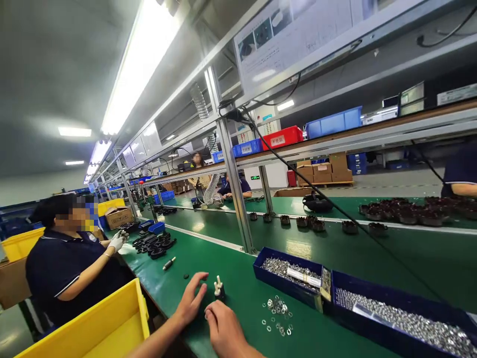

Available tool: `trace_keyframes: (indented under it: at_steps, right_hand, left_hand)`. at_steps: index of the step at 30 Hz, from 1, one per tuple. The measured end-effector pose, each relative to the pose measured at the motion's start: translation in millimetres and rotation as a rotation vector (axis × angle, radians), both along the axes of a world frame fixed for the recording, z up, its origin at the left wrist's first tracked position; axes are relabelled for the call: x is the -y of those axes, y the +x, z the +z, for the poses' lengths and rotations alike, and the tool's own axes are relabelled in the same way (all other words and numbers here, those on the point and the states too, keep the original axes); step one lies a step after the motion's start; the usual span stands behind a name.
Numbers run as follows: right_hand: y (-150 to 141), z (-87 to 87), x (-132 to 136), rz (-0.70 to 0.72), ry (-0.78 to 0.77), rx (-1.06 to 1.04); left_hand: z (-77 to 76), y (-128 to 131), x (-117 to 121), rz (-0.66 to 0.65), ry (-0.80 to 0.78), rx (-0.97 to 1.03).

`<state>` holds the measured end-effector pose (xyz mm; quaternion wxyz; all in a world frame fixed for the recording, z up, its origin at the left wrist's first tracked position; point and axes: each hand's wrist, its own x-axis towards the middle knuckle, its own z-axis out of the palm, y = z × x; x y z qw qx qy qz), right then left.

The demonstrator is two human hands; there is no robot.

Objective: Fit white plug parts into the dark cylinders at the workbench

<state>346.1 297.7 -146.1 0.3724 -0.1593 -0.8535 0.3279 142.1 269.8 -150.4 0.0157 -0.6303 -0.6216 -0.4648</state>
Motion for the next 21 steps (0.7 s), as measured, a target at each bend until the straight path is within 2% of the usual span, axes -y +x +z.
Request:
trace_keyframes:
  at_steps: [3, 6, 10, 13, 16, 21]
  right_hand:
    - [13.7, 9.2, -16.7, -0.016, -0.224, -0.184]
    - [11.6, 21.7, -40.3, -0.068, -0.348, -0.296]
    - [1.4, 37.4, -82.0, -0.149, -0.7, -0.267]
    - [-4.8, 43.5, -106.4, -0.117, -0.891, -0.13]
    - [-8.7, 44.4, -115.0, -0.054, -0.881, -0.015]
    - [-8.9, 42.3, -107.1, 0.041, -0.601, 0.017]
  left_hand:
    - [-2.9, 44.4, 2.1, -0.075, -0.016, 0.323]
    - [-1.8, 66.9, -3.7, -0.022, -0.02, 0.521]
    - [1.5, 74.9, -11.4, 0.019, -0.03, 0.543]
    - [2.7, 76.5, -10.5, 0.033, -0.041, 0.515]
    - [2.5, 77.0, -7.9, 0.059, -0.035, 0.484]
    - [0.0, 76.1, -7.3, 0.036, 0.009, 0.569]
